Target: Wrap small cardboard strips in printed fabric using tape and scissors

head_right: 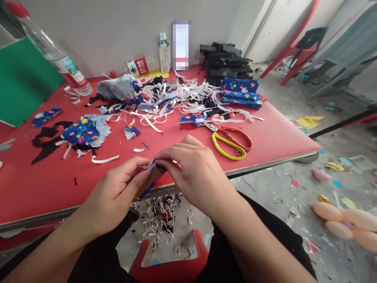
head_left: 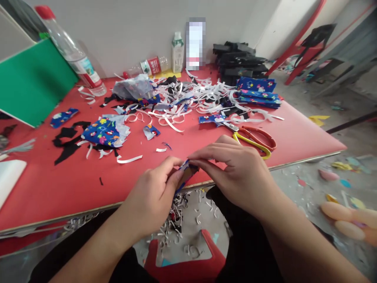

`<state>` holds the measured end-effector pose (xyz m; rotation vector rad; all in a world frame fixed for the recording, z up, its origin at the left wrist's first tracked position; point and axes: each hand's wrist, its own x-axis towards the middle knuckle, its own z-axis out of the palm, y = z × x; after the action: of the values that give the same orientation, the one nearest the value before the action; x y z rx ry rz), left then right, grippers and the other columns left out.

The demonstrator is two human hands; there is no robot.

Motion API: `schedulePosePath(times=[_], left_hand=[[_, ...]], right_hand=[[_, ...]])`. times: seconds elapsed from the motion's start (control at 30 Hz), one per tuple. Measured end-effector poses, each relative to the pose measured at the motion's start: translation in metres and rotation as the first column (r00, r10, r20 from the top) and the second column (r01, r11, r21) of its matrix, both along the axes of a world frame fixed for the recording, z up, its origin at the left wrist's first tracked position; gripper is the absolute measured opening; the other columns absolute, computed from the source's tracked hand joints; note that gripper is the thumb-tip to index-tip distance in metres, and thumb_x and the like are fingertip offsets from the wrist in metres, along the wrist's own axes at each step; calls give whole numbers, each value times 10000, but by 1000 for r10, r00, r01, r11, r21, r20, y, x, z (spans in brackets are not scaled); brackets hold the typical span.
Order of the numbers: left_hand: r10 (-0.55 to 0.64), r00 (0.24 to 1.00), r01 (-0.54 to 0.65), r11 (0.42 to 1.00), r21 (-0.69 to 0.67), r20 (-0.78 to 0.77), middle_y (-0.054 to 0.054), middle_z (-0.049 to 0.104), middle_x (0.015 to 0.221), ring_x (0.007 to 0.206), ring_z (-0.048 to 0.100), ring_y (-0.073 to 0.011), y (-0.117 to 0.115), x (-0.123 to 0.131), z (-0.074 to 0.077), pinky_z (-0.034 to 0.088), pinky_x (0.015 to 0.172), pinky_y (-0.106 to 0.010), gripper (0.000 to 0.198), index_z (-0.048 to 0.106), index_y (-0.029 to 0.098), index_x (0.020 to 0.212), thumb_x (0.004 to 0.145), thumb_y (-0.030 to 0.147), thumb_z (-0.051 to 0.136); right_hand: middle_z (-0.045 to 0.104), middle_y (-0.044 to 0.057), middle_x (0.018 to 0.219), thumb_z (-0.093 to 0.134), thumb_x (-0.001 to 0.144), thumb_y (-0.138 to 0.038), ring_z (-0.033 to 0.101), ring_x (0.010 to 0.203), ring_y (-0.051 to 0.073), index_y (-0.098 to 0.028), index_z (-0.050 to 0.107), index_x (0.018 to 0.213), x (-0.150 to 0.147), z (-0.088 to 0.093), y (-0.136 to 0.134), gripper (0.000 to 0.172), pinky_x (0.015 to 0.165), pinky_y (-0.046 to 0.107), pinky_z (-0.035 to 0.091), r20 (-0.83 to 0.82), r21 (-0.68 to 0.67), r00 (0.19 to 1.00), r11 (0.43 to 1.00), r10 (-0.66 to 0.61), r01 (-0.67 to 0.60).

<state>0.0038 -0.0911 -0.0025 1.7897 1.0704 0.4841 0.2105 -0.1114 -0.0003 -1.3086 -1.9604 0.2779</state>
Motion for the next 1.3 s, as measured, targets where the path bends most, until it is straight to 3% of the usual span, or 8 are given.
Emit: schedulePosePath(times=[0.37, 0.57, 0.73, 0.8, 0.93, 1.03, 1.13, 1.3], left_hand=[[67, 998, -68, 979, 190, 12, 20, 648, 698, 577, 533, -119, -4, 4, 1, 365, 543, -267, 267, 669, 214, 933, 1084, 340, 487], [250, 950, -215, 958, -189, 190, 55, 448, 536, 444, 321, -98, -3, 9, -2, 223, 411, -235, 337, 668, 220, 851, 1027, 495, 583], [328, 902, -213, 904, -371, 282, -5, 629, 626, 493, 504, -108, 3, 6, 0, 374, 431, -196, 284, 710, 194, 820, 949, 447, 700], [365, 879, -207, 872, -443, 307, -18, 682, 654, 527, 589, -122, 6, 2, -2, 450, 466, -196, 271, 713, 197, 826, 941, 442, 716], [449, 813, -206, 819, -536, 372, -36, 760, 748, 595, 694, -147, 9, -2, -11, 569, 567, -233, 237, 733, 205, 945, 927, 440, 751], [474, 780, -201, 807, -555, 408, -58, 796, 828, 674, 745, -165, 9, 1, -11, 610, 637, -252, 276, 751, 200, 1078, 922, 428, 765], [480, 792, -222, 801, -556, 376, -49, 773, 766, 627, 717, -148, 10, 5, -9, 568, 563, -217, 257, 757, 179, 979, 911, 426, 777], [535, 744, -314, 809, -496, 401, -13, 739, 729, 582, 649, -119, 12, 6, -11, 509, 508, -205, 266, 771, 199, 864, 846, 451, 852]], right_hand=[[790, 57, 889, 621, 1044, -185, 567, 789, 214, -161, 741, 945, -8, 2, -7, 157, 771, 372, 458, 195, 110, 980, 992, 45, -67], [821, 73, 1011, 573, 1044, -128, 555, 816, 241, -198, 735, 1012, -15, -17, -8, 179, 762, 403, 427, 310, 240, 949, 970, -54, -23], [831, 36, 1025, 646, 1004, -118, 673, 828, 224, -261, 702, 1084, -15, -17, -6, 173, 768, 406, 463, 130, 304, 991, 952, -13, -28], [821, 16, 961, 639, 1010, -126, 697, 801, 216, -300, 704, 1041, -14, -12, -7, 188, 797, 418, 493, -86, 280, 993, 955, -78, 99], [800, 35, 938, 657, 1016, -219, 735, 872, 246, -331, 767, 1032, -11, -4, -7, 157, 822, 440, 554, -390, 161, 882, 924, -265, 348], [815, 35, 966, 645, 1027, -256, 764, 846, 229, -326, 790, 1160, -7, -3, -7, 209, 763, 400, 599, -342, 41, 909, 963, -238, 268], [826, 23, 1000, 602, 1045, -242, 779, 835, 205, -327, 763, 1242, -2, -3, -8, 268, 745, 373, 619, -297, -66, 933, 979, -203, 192], [790, -9, 836, 627, 1033, -261, 805, 894, 228, -318, 486, 1501, 3, 3, -10, 493, 722, 356, 610, -438, -213, 880, 972, -182, 95]])
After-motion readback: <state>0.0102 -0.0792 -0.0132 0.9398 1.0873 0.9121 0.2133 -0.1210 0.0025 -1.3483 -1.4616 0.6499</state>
